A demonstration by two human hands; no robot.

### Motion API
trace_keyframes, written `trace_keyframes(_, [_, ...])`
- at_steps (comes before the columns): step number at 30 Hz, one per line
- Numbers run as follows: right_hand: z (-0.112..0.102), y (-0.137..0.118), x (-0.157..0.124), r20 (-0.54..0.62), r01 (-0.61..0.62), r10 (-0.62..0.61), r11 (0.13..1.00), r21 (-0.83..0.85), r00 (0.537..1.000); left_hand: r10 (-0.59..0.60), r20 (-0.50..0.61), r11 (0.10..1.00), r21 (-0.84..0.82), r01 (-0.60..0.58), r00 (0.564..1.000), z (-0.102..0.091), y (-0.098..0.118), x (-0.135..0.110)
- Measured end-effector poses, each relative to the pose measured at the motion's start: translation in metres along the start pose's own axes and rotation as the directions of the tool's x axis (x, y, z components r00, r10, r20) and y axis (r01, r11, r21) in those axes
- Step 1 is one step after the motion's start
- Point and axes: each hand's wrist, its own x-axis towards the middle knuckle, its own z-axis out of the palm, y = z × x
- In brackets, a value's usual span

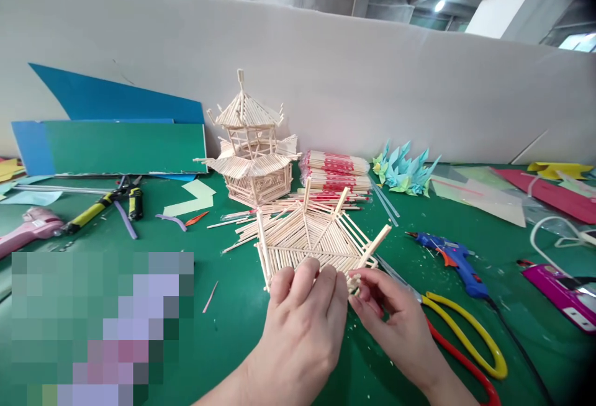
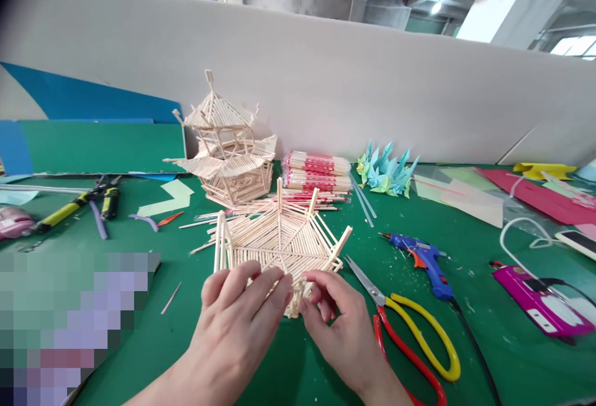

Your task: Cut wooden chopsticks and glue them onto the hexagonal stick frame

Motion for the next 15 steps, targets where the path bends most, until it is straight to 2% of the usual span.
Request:
trace_keyframes(3, [0.0027,-0.0005,0.0011,-0.003,0.066,-0.066,0.998,-0.016,0.998,-0.043,0.026,0.998,-0.044,0.044,0.999,0.0012,-0.0001,0.0027])
trace_keyframes(7, [0.0062,-0.0008,0.0028,-0.057,0.145,-0.149,0.988,-0.06,0.987,-0.027,0.031,0.997,-0.075,0.029,0.999,0.0034,-0.0024,0.0033])
trace_keyframes(15, [0.0062,-0.0044,0.007,-0.095,0.204,-0.217,0.971,-0.123,0.972,-0.08,0.047,0.993,-0.082,0.083,0.996,0.0038,-0.0016,0.006])
